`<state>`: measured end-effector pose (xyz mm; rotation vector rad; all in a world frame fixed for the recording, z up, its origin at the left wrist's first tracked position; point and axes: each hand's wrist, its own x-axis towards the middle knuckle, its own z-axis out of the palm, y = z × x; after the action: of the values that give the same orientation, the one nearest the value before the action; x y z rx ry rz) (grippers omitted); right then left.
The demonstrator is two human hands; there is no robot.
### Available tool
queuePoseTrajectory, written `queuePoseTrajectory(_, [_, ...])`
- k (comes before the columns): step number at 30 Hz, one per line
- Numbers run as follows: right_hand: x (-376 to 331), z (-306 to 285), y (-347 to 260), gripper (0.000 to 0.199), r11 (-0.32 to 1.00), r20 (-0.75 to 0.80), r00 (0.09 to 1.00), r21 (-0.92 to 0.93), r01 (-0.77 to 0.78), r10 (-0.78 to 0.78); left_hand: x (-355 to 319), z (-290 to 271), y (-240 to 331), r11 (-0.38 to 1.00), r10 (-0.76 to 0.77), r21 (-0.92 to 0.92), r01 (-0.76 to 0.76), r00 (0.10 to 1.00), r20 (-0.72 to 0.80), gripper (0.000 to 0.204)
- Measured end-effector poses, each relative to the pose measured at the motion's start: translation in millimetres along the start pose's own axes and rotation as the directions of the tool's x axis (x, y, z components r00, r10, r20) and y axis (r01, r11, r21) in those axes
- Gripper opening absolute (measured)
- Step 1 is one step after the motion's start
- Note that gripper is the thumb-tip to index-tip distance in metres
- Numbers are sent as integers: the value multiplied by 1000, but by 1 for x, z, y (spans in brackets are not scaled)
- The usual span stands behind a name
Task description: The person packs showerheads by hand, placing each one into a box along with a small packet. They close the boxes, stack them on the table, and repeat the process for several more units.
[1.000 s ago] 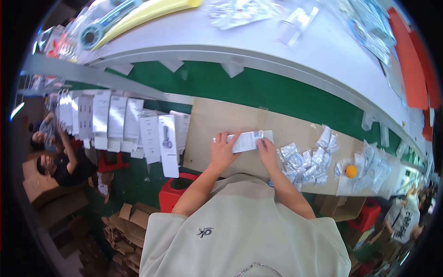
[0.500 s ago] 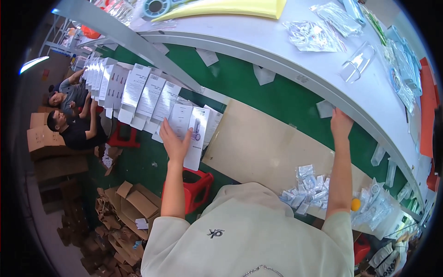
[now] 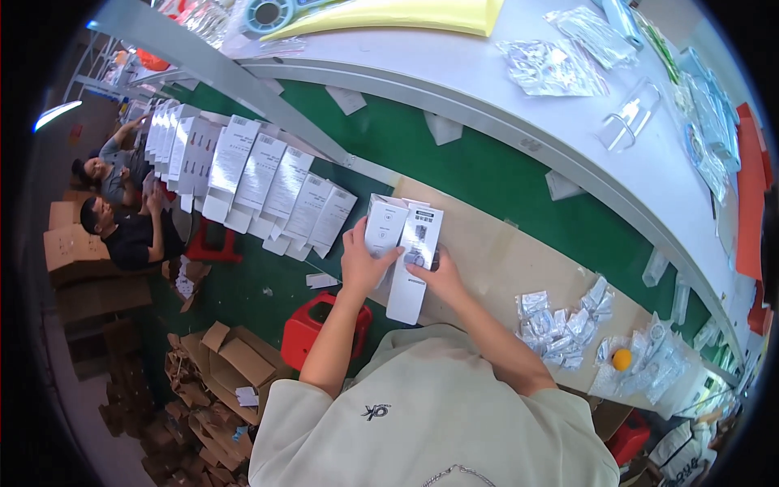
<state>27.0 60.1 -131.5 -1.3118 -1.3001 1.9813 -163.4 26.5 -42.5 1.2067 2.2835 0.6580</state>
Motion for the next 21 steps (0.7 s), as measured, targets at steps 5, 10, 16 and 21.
queuePoseTrajectory(5, [-19,-66,-19,92,967,-144,968,-179,181,-208,16,20,-53,928,-59,-370,45,998,-28,92])
queuePoseTrajectory(10, [-47,-141,-21,71,983,-241,970,-181,-16,-29,14,8,-66,950,-152,-274,150,988,15,90])
queuePoseTrajectory(16, [5,-105,8,49,864,-137,977,-499,74,-163,3,102,-93,951,-78,-291,104,992,101,79])
queuePoseTrajectory(21, [67,-104,-76,46,330,186,970,-916,228,-155,-91,144,-44,166,-271,-681,713,697,664,47])
